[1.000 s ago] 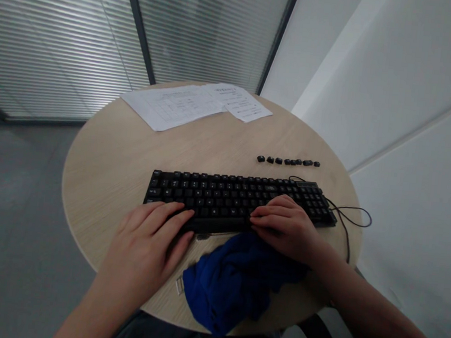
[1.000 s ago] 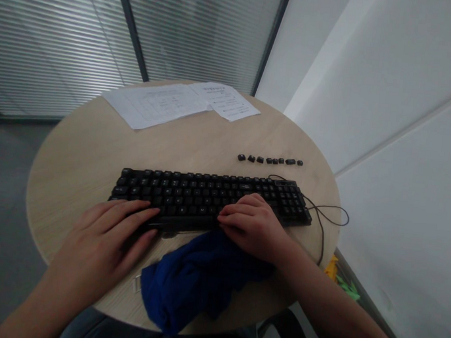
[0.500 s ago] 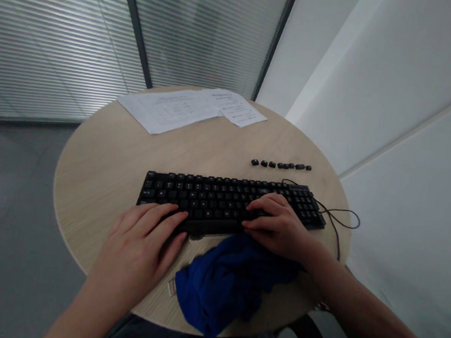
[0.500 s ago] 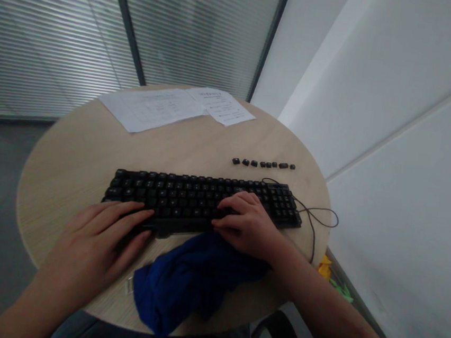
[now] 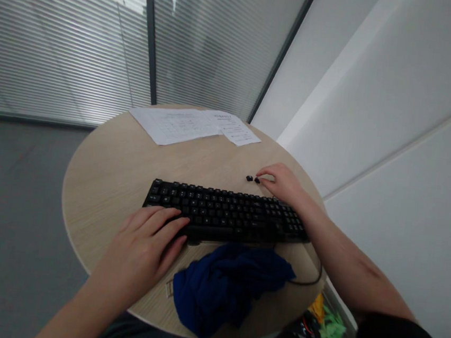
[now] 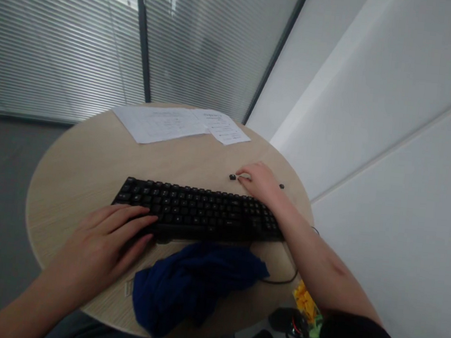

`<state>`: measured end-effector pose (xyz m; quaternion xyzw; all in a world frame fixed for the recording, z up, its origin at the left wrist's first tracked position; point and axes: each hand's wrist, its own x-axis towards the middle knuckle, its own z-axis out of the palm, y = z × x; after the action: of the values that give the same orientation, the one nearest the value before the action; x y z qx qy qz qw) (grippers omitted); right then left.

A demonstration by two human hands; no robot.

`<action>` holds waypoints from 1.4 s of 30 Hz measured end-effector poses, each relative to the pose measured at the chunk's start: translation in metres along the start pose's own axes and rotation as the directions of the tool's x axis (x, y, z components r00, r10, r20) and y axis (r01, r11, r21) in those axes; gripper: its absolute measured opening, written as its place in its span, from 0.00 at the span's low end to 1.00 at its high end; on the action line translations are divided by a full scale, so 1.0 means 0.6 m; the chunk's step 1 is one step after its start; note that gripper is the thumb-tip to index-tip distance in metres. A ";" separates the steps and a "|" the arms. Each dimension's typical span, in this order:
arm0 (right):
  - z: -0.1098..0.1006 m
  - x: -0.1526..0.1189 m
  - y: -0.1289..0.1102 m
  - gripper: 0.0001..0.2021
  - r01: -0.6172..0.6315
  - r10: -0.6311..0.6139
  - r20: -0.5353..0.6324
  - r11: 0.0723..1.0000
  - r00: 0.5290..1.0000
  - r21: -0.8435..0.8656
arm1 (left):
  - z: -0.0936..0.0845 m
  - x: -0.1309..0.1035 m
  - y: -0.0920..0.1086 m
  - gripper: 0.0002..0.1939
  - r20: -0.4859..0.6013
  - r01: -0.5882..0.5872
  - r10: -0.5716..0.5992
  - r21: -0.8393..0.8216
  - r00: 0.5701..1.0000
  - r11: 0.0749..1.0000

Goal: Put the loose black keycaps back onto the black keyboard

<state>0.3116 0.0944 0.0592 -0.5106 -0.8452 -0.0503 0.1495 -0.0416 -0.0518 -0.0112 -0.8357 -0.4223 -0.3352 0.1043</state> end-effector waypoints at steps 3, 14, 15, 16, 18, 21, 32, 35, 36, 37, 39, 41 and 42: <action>0.030 0.041 0.025 0.10 -0.126 0.134 0.153 0.990 0.979 -0.062 | 0.000 0.000 0.001 0.13 -0.017 0.009 -0.009 -0.007 1.000 1.000; 0.051 0.066 0.014 0.08 -0.111 0.113 0.230 0.994 0.967 -0.019 | 0.002 -0.001 0.005 0.14 -0.022 0.025 -0.026 -0.040 0.999 0.999; 0.043 0.059 0.007 0.08 -0.107 0.106 0.198 0.994 0.974 -0.004 | 0.003 -0.001 0.004 0.14 -0.022 0.030 -0.031 -0.047 0.999 0.998; 0.033 0.048 -0.001 0.08 -0.096 0.091 0.154 0.995 0.984 0.024 | 0.003 -0.002 0.004 0.14 -0.019 0.034 -0.036 -0.056 0.999 0.998; 0.008 0.015 -0.023 0.07 -0.049 0.044 0.045 0.992 0.998 0.117 | 0.003 -0.002 0.003 0.14 -0.012 0.037 -0.038 -0.067 0.999 0.997; -0.028 -0.055 -0.061 0.07 0.054 -0.040 -0.060 0.964 0.997 0.259 | 0.002 -0.003 0.003 0.14 0.005 0.035 -0.034 -0.063 0.999 0.997; 0.000 -0.181 -0.111 0.03 0.168 -0.162 -0.051 0.897 0.986 0.409 | 0.002 0.001 0.004 0.15 0.022 0.017 -0.016 -0.024 1.000 1.000; 0.011 -0.182 -0.110 0.04 0.154 -0.150 -0.045 0.888 0.988 0.434 | 0.001 0.001 0.004 0.15 0.037 0.019 -0.019 -0.012 0.999 1.000; 0.014 -0.182 -0.110 0.04 0.154 -0.151 -0.042 0.887 0.988 0.434 | 0.001 0.001 0.004 0.15 0.039 0.022 -0.022 -0.012 0.999 1.000; 0.016 -0.183 -0.111 0.04 0.161 -0.157 -0.044 0.889 0.987 0.429 | 0.001 0.001 0.004 0.15 0.039 0.027 -0.026 -0.013 0.999 1.000; 0.019 -0.184 -0.113 0.03 0.185 -0.176 -0.058 0.895 0.983 0.405 | 0.002 0.001 0.004 0.15 0.039 0.036 -0.035 -0.021 0.999 0.999; 0.019 -0.184 -0.117 0.03 0.208 -0.194 -0.076 0.905 0.978 0.370 | 0.003 0.000 0.004 0.15 0.043 0.049 -0.047 -0.030 0.998 0.998; 0.019 -0.184 -0.119 0.04 0.220 -0.203 -0.085 0.912 0.975 0.346 | 0.004 0.000 0.004 0.15 0.045 0.053 -0.051 -0.033 0.998 0.998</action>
<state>0.2948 -0.0303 0.0195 -0.3795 -0.8870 0.0743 0.2524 -0.0388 -0.0521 -0.0127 -0.8334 -0.4403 -0.3262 0.0719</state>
